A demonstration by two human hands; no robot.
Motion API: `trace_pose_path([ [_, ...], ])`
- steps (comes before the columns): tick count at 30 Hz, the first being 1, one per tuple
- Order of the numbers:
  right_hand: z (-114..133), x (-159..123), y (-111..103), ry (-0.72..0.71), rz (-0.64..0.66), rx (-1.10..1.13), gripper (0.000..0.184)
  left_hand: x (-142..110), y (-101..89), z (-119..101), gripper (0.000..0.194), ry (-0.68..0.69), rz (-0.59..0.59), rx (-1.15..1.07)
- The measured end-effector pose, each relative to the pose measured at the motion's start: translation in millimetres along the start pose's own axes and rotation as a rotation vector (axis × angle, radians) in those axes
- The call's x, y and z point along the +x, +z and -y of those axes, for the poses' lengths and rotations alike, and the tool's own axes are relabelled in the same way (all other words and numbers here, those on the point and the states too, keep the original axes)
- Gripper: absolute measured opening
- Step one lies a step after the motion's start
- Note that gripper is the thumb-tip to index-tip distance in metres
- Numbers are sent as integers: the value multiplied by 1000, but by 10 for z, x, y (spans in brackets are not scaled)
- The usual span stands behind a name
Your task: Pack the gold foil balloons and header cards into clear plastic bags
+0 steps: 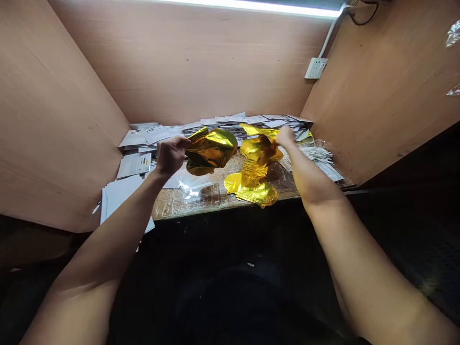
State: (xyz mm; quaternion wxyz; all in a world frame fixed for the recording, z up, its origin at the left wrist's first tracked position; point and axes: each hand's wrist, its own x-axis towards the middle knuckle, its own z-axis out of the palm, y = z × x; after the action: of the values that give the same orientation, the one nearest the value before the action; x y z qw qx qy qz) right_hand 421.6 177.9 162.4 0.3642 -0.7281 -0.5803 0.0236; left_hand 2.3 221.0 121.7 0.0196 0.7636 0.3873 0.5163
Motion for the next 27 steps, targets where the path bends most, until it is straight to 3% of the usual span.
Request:
trace_pose_path([
  [3, -75, 184, -322, 96, -118, -118, 35, -24, -26, -2, 26, 87, 21, 5],
  [4, 3, 183, -321, 50, -111, -145, 38, -37, -8, -21, 25, 121, 20, 2],
  [6, 277, 63, -165, -175, -8, -174, 42, -69, 45, -88, 24, 202, 23, 9],
  [8, 620, -201, 101, -489, 156, -171, 56, -117, 83, -190, 22, 288, 43, 40],
  [10, 921, -555, 344, -744, 219, -184, 70, -203, 69, -305, 20, 379, 66, 66],
  [12, 1095, -931, 476, -872, 205, -214, 49, -357, -5, -407, 15, 467, 93, 74],
  [14, 1104, -1285, 509, -947, 184, -247, 22, -615, -104, -481, 11, 525, 149, 73],
  [17, 847, -1767, 546, -1036, 211, -279, 26, -1199, -181, -537, 16, 499, 304, 62],
  [22, 254, -2472, 894, -987, 399, -118, 31, -2183, 20, -554, 24, 287, 514, -74],
  [24, 160, -2644, 1019, -885, 477, -72, 31, -2358, 119, -548, 24, 214, 538, -93],
  [27, 245, -2650, 1106, -614, 544, -145, 27, -2301, 229, -519, 21, 61, 537, -54],
])
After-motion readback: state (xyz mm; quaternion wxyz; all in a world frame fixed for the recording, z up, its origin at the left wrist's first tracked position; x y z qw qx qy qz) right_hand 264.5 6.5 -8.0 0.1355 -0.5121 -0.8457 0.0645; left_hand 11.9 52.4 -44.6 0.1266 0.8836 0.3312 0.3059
